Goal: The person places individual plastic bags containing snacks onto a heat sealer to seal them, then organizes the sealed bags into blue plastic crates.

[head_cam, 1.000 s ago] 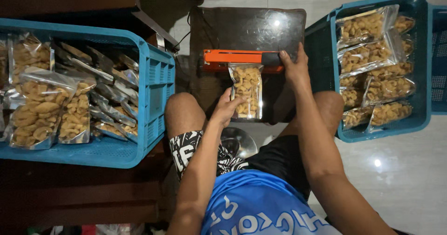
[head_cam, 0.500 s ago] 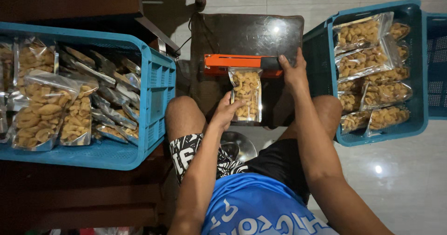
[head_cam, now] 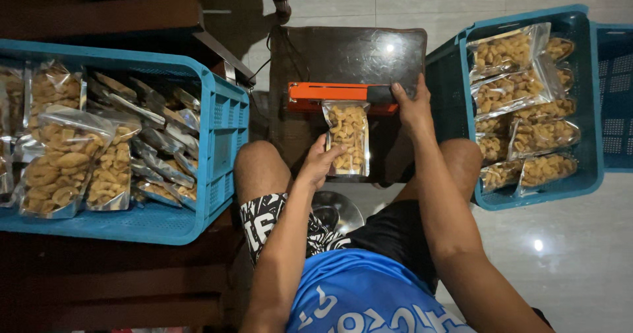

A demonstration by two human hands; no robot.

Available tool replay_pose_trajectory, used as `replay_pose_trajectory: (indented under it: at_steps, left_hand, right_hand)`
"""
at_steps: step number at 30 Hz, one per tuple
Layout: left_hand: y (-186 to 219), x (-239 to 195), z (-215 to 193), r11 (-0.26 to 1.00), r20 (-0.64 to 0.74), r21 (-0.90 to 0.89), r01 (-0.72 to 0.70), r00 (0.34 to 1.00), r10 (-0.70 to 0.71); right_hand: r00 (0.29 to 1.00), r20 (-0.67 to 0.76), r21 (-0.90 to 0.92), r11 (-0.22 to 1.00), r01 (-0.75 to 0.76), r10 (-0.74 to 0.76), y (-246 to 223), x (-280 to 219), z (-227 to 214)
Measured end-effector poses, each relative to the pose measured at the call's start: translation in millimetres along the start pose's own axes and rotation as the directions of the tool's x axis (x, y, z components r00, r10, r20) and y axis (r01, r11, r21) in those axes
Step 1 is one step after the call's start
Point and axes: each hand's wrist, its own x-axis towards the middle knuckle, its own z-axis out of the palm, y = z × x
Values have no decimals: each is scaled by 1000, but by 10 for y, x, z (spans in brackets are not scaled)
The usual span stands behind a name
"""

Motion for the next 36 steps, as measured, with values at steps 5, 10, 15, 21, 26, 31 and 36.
replay_pose_trajectory:
  at_steps: [5, 10, 15, 21, 26, 31, 36]
  left_hand:
    - [22, -11, 14, 1000, 7, -3, -17, 1000, 17]
    - [54, -36, 22, 993, -52, 98, 65, 997, -60]
    - [-18, 11, 5, 996, 48, -46, -75, 996, 78]
    - [-56, 23, -31, 998, 0, 12, -60, 998, 60]
    - [-65, 25, -54, 999, 16, 9, -37, 999, 37]
    - [-70, 55, -29, 991, 67, -108, -80, 994, 88]
    - [-45, 49, -40, 998, 37, -59, -19, 999, 21]
  right_hand:
    - [999, 44, 39, 999, 23, -25, -237, -110, -55]
    - [997, 53, 50, 997, 55, -58, -285, -119, -63]
    - [999, -2, 19, 999, 43, -43, -104, -28, -27]
    - [1000, -5, 11, 1000, -1, 1, -89, -29, -22]
    - [1000, -14, -41, 999, 24, -25, -45, 10, -35]
    - [1000, 5, -94, 996, 10, -10, -95, -2, -60]
    - [996, -2, -21, 995, -93, 93, -20, 45, -51]
